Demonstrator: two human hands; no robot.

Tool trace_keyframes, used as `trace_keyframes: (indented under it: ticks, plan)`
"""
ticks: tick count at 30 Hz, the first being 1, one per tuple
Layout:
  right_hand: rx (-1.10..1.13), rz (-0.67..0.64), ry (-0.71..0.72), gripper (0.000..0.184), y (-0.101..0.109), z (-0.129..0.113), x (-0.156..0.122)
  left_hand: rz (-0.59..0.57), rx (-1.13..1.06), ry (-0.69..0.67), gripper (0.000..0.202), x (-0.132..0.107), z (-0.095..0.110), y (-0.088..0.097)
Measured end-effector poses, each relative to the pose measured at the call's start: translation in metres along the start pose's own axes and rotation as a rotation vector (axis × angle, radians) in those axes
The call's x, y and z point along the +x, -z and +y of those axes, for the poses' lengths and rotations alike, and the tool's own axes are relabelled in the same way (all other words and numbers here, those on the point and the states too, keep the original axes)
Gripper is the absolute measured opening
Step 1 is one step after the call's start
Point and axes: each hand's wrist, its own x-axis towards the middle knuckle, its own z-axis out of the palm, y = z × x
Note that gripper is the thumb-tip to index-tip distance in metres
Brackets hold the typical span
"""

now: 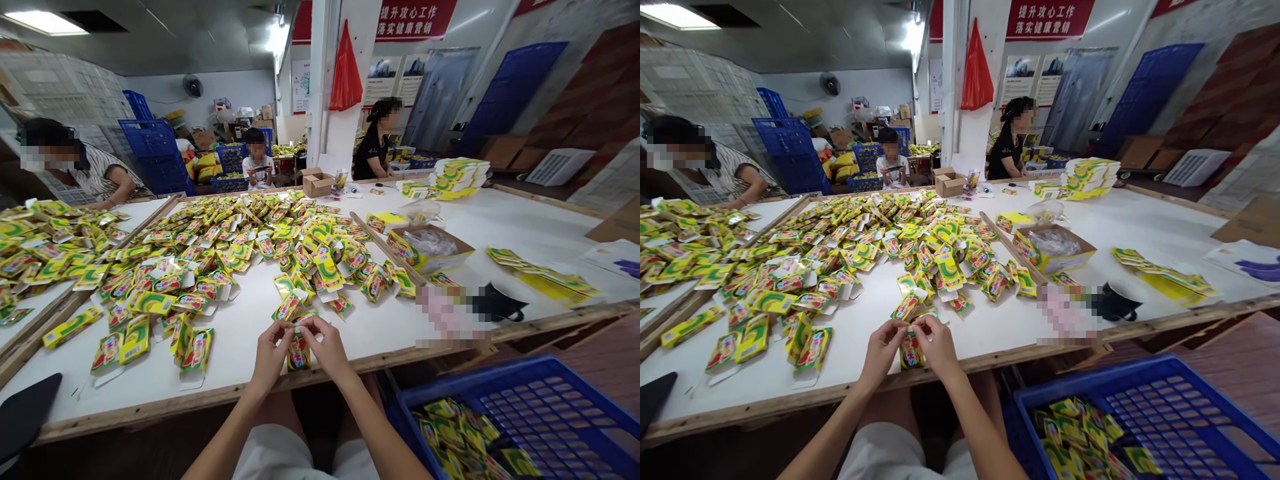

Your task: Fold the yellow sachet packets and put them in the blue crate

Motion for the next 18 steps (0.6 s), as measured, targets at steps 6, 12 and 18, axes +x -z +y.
trace_keyframes:
  ticks: [6, 12, 18]
  plan:
    - [0.088, -0.058, 0.005, 0.014, -0.004, 0.009, -0.011, -0.100, 0.075, -0.114, 0.020, -0.011, -0.004, 0.010]
    - [-0.062, 0.132, 0.081, 0.017, 0.037, -0.011, -0.028, -0.044, 0.214, -0.207, 0.028, 0.014, -0.005, 0.016]
    - [-0.624, 0.314, -0.030, 0.027, 0.170, -0.021, -0.076, -0.048, 0.416, -0.041, 0.060, 0.063, -0.026, 0.016]
